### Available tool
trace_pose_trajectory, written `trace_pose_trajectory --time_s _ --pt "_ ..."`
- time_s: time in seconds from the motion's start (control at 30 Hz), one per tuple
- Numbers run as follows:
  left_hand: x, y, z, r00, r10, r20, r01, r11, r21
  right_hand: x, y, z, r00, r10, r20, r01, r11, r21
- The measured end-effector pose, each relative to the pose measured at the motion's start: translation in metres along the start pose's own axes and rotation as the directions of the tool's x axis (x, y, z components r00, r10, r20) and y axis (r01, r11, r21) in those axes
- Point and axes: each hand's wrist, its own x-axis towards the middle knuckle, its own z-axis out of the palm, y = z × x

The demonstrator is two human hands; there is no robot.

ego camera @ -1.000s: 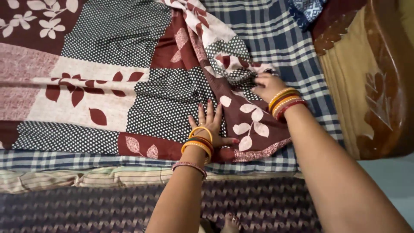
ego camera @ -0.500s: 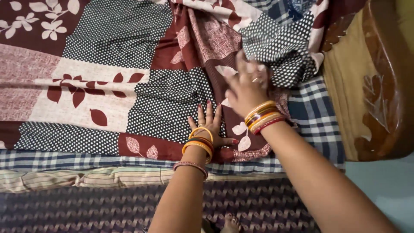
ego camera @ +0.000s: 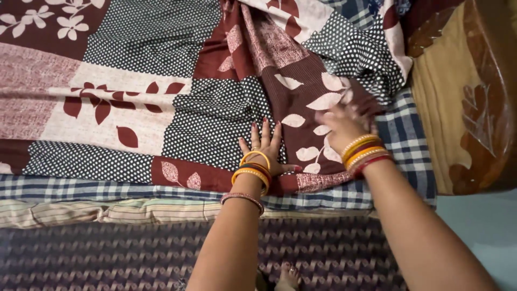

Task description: The person cleans the bed with a cloth, unfolds a bedsheet, spreads and smooths it over the bed, and tucks its edges under the mattress by hand.

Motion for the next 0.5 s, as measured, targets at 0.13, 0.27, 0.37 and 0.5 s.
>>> trace_pose_trajectory --time_s 0.13,0.27,0.37,0.5 --pt "-0.001 0.002 -0.001 1.000 -0.005 -0.021 0.006 1.000 0.020 0.000 0.065 0.022 0.894 -0.419 -0.157 0.437 0.892 0.113" --pt "-0.008 0.005 0.000 0.993 0.038 -0.115 -0.042 0.999 -0.029 0.002 0.108 0.039 0.758 -0.527 -0.385 0.594 0.801 0.075" --pt "-0.018 0.018 0.010 0.946 0.159 -0.283 -0.139 0.986 0.087 -0.014 0.103 0.036 0.735 -0.466 -0.492 0.520 0.854 -0.032" --pt "-0.036 0.071 0.002 0.922 0.339 -0.187 -0.334 0.941 0.061 -0.039 0.096 0.019 0.806 -0.141 -0.574 0.364 0.883 0.294"
